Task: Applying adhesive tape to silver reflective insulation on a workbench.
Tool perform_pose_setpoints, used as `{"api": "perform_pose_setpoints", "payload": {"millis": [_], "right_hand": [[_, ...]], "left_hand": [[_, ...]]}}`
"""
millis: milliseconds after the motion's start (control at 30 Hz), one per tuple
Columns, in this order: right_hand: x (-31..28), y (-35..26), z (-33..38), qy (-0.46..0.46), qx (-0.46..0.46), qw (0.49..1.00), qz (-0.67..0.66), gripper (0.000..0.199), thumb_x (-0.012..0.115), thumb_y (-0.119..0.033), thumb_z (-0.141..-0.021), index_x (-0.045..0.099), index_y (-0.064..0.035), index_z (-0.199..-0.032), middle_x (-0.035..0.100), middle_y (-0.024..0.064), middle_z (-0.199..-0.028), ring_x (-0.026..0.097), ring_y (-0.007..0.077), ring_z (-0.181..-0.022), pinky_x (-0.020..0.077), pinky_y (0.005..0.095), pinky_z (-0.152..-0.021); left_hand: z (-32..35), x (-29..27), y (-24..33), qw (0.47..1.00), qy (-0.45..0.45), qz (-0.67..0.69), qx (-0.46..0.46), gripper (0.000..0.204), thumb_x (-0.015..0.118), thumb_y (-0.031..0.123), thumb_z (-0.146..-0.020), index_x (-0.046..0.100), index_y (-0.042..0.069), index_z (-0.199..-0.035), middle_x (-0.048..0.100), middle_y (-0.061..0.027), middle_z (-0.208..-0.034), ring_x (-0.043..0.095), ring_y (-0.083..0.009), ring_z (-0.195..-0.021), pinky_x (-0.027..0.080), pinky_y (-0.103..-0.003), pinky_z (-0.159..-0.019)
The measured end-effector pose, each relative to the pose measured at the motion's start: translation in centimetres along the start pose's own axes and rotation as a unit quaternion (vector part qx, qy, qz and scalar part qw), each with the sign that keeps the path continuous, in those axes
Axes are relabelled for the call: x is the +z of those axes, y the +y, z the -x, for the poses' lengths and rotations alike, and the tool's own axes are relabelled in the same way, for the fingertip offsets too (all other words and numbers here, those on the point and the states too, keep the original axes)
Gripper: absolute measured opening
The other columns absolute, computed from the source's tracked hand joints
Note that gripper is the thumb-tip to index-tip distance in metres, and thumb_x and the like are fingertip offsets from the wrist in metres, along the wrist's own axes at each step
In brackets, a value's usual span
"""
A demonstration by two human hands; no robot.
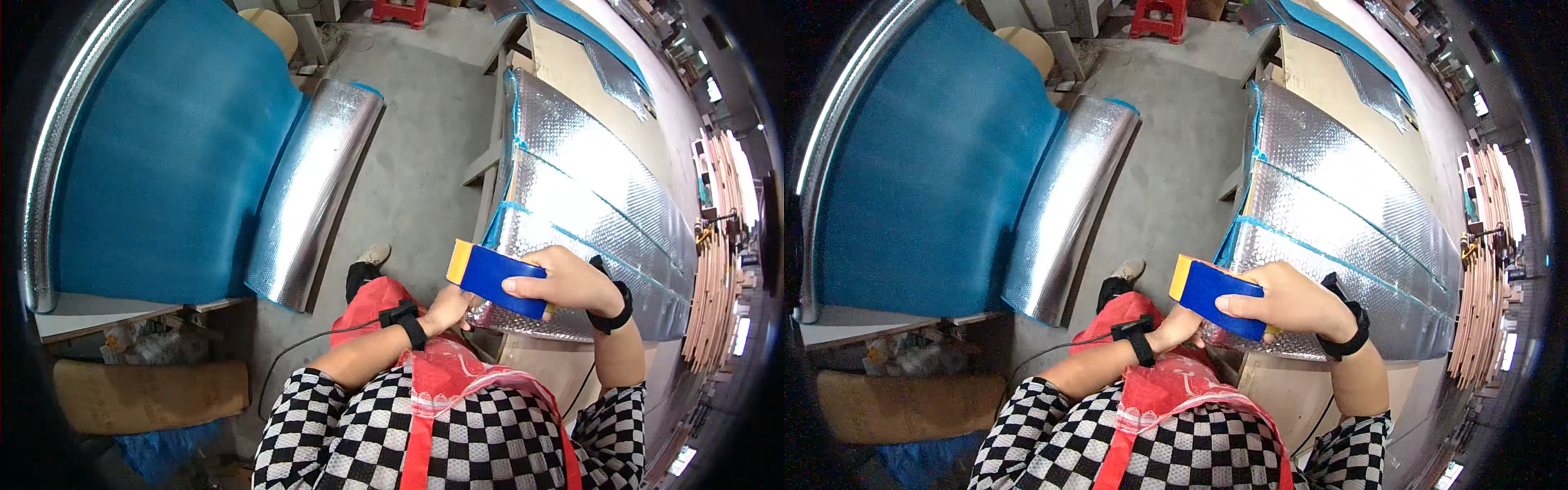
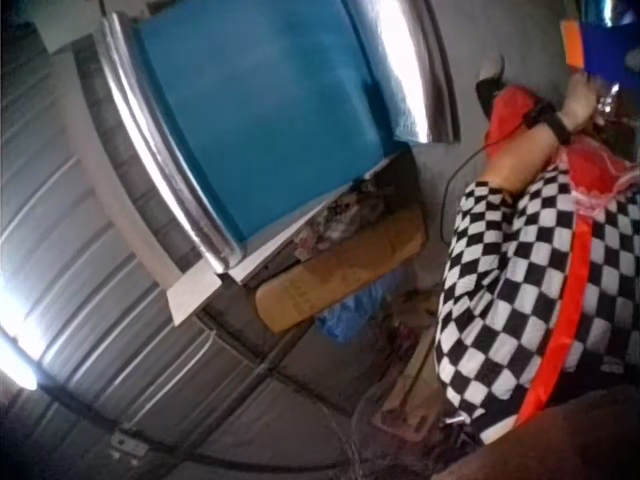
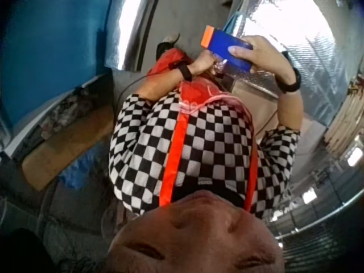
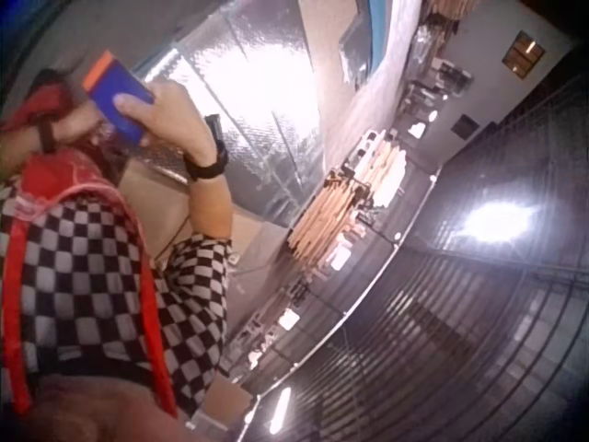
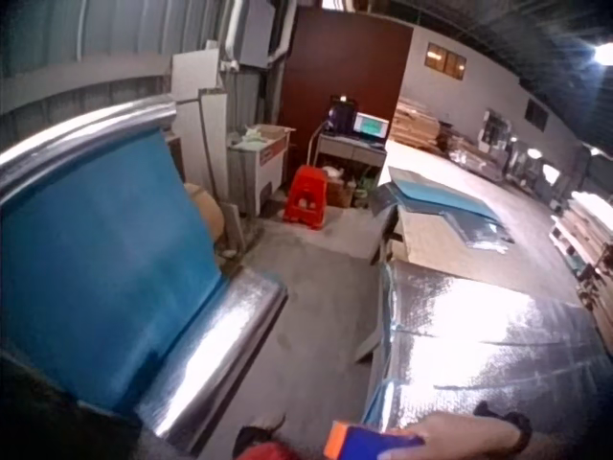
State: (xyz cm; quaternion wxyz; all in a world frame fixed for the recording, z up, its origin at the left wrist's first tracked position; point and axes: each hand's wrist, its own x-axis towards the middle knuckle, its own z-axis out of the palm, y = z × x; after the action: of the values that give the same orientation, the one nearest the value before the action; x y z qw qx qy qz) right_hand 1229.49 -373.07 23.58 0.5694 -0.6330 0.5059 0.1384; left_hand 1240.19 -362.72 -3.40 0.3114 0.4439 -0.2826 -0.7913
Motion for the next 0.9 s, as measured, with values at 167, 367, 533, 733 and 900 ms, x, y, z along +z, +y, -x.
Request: {"api": "perform_pose_setpoints", "payload": {"millis": [167,367,533,733,900], "right_hand": [[-0.1,0.6,2.0,0.034,-0.028,0.996,0.074,0.045,0.066,-0.042,-0.091,0.068,0.0029,-0.097,0.065,0.0084,-0.068,0.062,0.0135,-0.055,0.051,0.0279,-0.055],[-1.3,2.2,6.6,0.053,0.088,0.983,0.151,0.046,0.064,-0.043,-0.091,0.067,0.0009,-0.102,0.066,0.0107,-0.069,0.068,0.0205,-0.063,0.0522,0.0307,-0.062],[-1.7,3.5,6.9,0.067,0.075,0.985,0.137,0.045,0.065,-0.044,-0.09,0.067,0.001,-0.097,0.067,0.0124,-0.069,0.067,0.0191,-0.059,0.0518,0.0303,-0.059],[-2.7,3.5,6.3,0.051,0.044,0.987,0.144,0.046,0.065,-0.045,-0.09,0.068,0.001,-0.096,0.067,0.0128,-0.07,0.067,0.0193,-0.058,0.0519,0.0301,-0.059],[-2.8,2.6,6.6,0.028,0.08,0.99,0.112,0.047,0.065,-0.045,-0.09,0.067,0.0011,-0.097,0.067,0.011,-0.068,0.066,0.0166,-0.056,0.0516,0.0283,-0.054]], "left_hand": [[0.7,0.4,0.7,0.982,0.058,-0.173,0.054,0.031,0.047,0.023,-0.1,0.059,-0.006,-0.102,0.064,-0.0239,-0.069,0.066,-0.0347,-0.053,0.053,-0.044,-0.049],[1.0,0.9,1.0,0.902,0.102,-0.393,0.147,0.048,0.049,0.03,-0.1,0.046,-0.01,-0.127,0.063,-0.0297,-0.074,0.062,-0.0485,-0.069,0.05,-0.054,-0.066],[-0.2,-0.5,-0.6,0.947,0.001,-0.312,0.083,0.076,0.05,0.03,-0.096,0.015,-0.013,-0.149,0.066,-0.032,-0.098,0.067,-0.0415,-0.094,0.053,-0.046,-0.083],[0.3,1.2,-0.7,0.988,-0.018,-0.1,0.119,0.096,0.072,0.045,-0.085,0.026,-0.014,-0.145,0.059,-0.0198,-0.126,0.059,-0.0276,-0.114,0.044,-0.033,-0.099],[-0.6,1.8,-0.3,0.999,-0.048,-0.022,0.0,0.079,0.076,0.034,-0.086,0.034,-0.008,-0.139,0.059,-0.0156,-0.123,0.055,-0.022,-0.115,0.041,-0.034,-0.103]]}}
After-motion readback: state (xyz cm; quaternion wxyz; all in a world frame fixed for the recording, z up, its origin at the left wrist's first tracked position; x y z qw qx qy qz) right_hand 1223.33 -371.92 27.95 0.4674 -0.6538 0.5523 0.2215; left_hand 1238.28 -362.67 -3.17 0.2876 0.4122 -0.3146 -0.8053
